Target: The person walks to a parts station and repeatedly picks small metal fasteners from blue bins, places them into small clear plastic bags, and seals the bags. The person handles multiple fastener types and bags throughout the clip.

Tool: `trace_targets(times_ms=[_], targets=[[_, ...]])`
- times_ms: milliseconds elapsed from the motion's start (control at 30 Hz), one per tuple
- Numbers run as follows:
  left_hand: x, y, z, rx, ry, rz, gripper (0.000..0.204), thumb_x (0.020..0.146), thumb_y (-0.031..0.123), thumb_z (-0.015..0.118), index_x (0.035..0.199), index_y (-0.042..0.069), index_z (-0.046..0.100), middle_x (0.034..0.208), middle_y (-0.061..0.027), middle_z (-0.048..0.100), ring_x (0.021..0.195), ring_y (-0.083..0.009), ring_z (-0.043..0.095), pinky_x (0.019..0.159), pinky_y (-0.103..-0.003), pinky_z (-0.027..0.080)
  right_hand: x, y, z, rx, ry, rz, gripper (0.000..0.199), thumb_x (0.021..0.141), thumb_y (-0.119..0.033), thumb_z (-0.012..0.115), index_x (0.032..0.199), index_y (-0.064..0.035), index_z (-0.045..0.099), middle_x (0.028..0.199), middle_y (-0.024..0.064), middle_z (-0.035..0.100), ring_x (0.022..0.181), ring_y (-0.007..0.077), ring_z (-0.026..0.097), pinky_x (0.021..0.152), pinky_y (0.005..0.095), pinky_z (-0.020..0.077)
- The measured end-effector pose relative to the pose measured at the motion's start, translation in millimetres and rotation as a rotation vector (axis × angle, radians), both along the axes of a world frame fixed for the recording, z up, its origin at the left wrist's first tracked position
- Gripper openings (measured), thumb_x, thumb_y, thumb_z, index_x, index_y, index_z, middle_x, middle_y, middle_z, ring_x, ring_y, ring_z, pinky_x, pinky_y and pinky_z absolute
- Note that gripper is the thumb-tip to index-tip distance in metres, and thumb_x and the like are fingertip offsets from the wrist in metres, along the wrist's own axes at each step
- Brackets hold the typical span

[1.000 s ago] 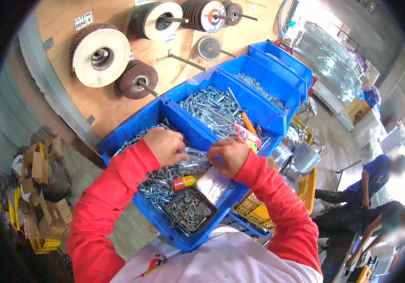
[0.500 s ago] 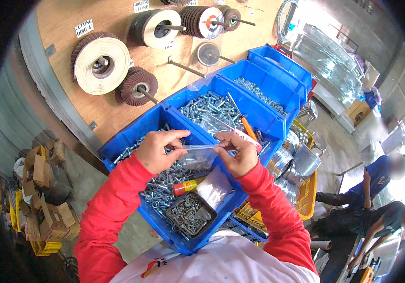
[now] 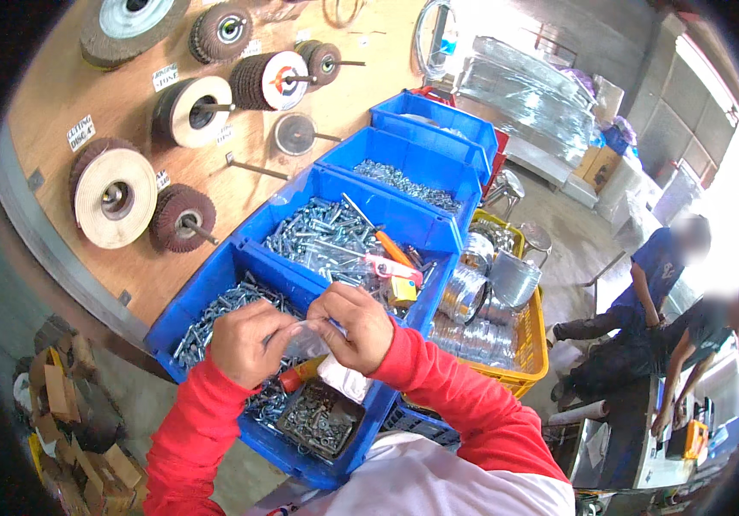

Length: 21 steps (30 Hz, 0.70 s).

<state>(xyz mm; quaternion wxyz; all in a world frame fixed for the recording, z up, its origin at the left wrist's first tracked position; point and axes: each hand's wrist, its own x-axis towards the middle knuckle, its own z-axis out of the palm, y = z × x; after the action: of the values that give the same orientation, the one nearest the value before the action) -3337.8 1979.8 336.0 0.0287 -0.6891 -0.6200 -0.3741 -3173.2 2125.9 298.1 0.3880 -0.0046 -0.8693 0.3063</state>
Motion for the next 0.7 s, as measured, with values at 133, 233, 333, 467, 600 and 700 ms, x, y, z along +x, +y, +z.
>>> trace_targets(times_ms=[133, 233, 333, 467, 600, 700], targets=[[7, -1, 3, 0.087, 0.046, -0.015, 0.006, 0.082, 0.009, 0.074, 0.079, 0.004, 0.072, 0.070, -0.0116, 0.063, 0.061, -0.0301, 0.063, 0.054, -0.041, 0.048, 7, -3, 9, -0.160, 0.045, 0.116, 0.007, 0.088, -0.006, 0.071, 0.093, -0.0023, 0.068, 0.089, 0.0121, 0.066, 0.082, 0.0305, 0.066, 0.074, 0.0384, 0.0520], [9, -7, 9, 0.014, 0.040, -0.085, 0.004, 0.080, 0.008, 0.076, 0.079, 0.006, 0.073, 0.069, -0.0111, 0.065, 0.060, -0.0293, 0.064, 0.055, -0.040, 0.049, 15, -2, 13, -0.024, 0.050, 0.180, 0.004, 0.087, -0.002, 0.069, 0.090, -0.0012, 0.069, 0.090, 0.0138, 0.067, 0.084, 0.0317, 0.065, 0.074, 0.0393, 0.0527], [10, -11, 15, 0.031, 0.022, -0.111, 0.004, 0.077, 0.009, 0.077, 0.078, 0.007, 0.074, 0.068, -0.0110, 0.067, 0.058, -0.0290, 0.064, 0.054, -0.039, 0.049, 28, -6, 15, -0.064, 0.116, 0.132, 0.004, 0.089, -0.003, 0.070, 0.092, -0.0019, 0.070, 0.088, 0.0123, 0.069, 0.082, 0.0289, 0.067, 0.075, 0.0377, 0.0517], [14, -14, 15, 0.066, 0.001, -0.144, 0.006, 0.077, 0.008, 0.077, 0.074, 0.007, 0.072, 0.066, -0.0107, 0.066, 0.057, -0.0288, 0.063, 0.053, -0.040, 0.047, 43, -12, 12, -0.320, 0.016, 0.172, 0.012, 0.087, -0.004, 0.072, 0.098, -0.0004, 0.069, 0.094, 0.0143, 0.069, 0.085, 0.0280, 0.069, 0.076, 0.0366, 0.0536], [18, -15, 15, 0.006, -0.042, -0.184, 0.006, 0.078, 0.010, 0.078, 0.076, 0.008, 0.073, 0.066, -0.0091, 0.066, 0.060, -0.0281, 0.064, 0.056, -0.039, 0.048, 50, -13, 11, -0.213, -0.002, 0.149, 0.009, 0.085, -0.001, 0.071, 0.093, -0.0007, 0.073, 0.089, 0.0131, 0.071, 0.082, 0.0265, 0.069, 0.073, 0.0354, 0.0545], [19, -15, 20, -0.030, -0.046, -0.215, 0.006, 0.077, 0.009, 0.079, 0.076, 0.008, 0.073, 0.069, -0.0079, 0.068, 0.061, -0.0270, 0.065, 0.059, -0.038, 0.047, 59, -16, 14, -0.271, 0.021, 0.154, 0.007, 0.084, 0.001, 0.070, 0.091, 0.0006, 0.073, 0.089, 0.0139, 0.071, 0.080, 0.0261, 0.069, 0.071, 0.0348, 0.0544]])
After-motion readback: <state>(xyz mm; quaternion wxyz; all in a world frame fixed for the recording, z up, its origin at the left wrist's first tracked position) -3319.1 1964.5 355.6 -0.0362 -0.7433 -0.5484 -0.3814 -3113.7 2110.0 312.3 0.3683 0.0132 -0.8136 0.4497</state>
